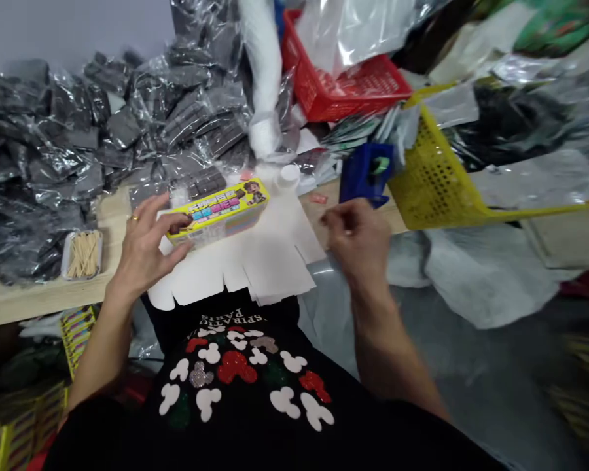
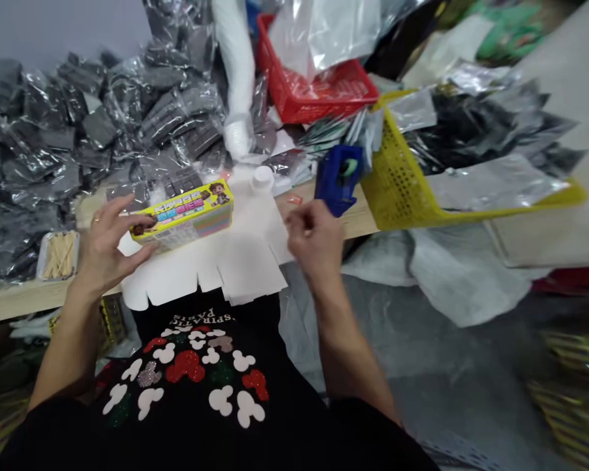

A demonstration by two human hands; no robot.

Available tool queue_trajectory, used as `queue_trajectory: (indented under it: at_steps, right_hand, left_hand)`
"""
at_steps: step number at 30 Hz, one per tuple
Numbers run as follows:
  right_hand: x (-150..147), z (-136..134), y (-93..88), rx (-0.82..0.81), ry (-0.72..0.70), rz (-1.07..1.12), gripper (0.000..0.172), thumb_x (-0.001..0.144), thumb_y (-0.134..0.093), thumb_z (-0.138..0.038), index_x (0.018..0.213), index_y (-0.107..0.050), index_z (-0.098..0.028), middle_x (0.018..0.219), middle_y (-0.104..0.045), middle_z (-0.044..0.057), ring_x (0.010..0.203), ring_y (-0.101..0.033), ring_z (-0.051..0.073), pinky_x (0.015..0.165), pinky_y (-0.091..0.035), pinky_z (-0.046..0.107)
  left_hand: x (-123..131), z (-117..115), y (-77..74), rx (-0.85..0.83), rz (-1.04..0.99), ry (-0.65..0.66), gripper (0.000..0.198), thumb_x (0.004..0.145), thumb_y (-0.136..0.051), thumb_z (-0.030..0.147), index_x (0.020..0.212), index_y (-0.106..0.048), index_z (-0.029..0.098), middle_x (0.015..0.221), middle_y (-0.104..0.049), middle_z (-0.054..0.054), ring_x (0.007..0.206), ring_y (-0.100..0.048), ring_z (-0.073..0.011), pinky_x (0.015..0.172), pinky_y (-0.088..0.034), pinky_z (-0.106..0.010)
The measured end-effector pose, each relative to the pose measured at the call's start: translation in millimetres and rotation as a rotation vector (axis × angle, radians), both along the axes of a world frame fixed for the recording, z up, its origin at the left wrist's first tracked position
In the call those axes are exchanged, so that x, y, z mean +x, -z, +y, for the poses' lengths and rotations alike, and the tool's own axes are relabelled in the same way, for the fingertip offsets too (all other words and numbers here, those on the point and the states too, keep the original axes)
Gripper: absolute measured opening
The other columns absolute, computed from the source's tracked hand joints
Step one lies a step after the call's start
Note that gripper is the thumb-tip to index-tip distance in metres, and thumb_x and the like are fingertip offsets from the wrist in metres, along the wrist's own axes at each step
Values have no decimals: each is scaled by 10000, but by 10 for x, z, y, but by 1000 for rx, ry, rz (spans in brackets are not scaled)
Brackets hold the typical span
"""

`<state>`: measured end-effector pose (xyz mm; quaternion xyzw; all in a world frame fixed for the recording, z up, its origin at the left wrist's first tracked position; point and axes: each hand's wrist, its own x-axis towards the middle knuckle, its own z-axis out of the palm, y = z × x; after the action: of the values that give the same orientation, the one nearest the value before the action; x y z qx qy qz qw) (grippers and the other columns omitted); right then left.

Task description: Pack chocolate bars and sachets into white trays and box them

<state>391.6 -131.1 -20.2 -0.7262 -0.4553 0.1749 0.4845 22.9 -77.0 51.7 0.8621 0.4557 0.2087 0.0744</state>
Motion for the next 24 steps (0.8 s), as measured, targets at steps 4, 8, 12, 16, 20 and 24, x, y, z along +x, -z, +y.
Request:
queue_trajectory:
  at_steps: [4, 8, 12, 16, 20, 24]
  right_hand:
    - [-1057, -37, -215, 94, -547, 384, 168, 942, -634, -285, 1043, -763, -247, 719, -702, -26, 640, -654, 147, 646, -562, 302]
    - [-1682, 118, -245, 124, -736, 581, 575, 954, -626, -301, 1528, -632, -281, 720, -733, -59, 639, -664, 141, 703, -621, 315]
    - [-1832, 273, -121, 104, -678, 702, 777, 989, -643, -352, 1718, -384, -290, 834, -788, -34, 662, -693, 148, 721, -661, 332]
    - [-1852, 305, 38, 96, -613, 706, 812, 993, -649, -339, 1737, -324, -309, 976, -825, 7, 649, -706, 153, 701, -683, 350]
    - [-1859, 282, 160, 114, -629, 673, 829, 1030, -629, -409, 1757, -241, -327, 1029, -823, 20, 722, -751, 181, 718, -699, 376]
    - [-1885, 259, 248, 196, -662, 625, 846, 1064, -594, -431, 1771, -140, -326, 1083, -815, 36, 830, -785, 208, 838, -709, 435]
  left_hand:
    - [-88, 33, 260, 66, -164, 84, 184, 1060, -627, 329, 1171, -751, 250, 1441, -728, -107, 1332, -700, -247, 1151, -556, -513]
    - [-85, 78, 402, 197, -265, 160, 125, 1037, -694, 282, 1129, -772, 247, 1396, -758, -111, 1262, -739, -248, 1092, -588, -498]
    - [-94, 61, 451, 252, -234, 167, 124, 1045, -682, 265, 1139, -760, 244, 1408, -744, -116, 1258, -727, -257, 1079, -586, -500]
    - [-88, 20, 454, 236, -123, 162, 229, 1076, -591, 250, 1257, -730, 272, 1432, -694, -118, 1292, -676, -272, 1105, -561, -509]
    - [-88, 20, 368, 174, 12, 177, 388, 1072, -523, 219, 1404, -693, 324, 1455, -614, -134, 1311, -615, -311, 1096, -540, -536]
    - [-36, 104, 197, 12, -28, 177, 400, 1021, -595, 295, 1408, -687, 266, 1375, -627, -134, 1241, -619, -304, 1079, -523, -506]
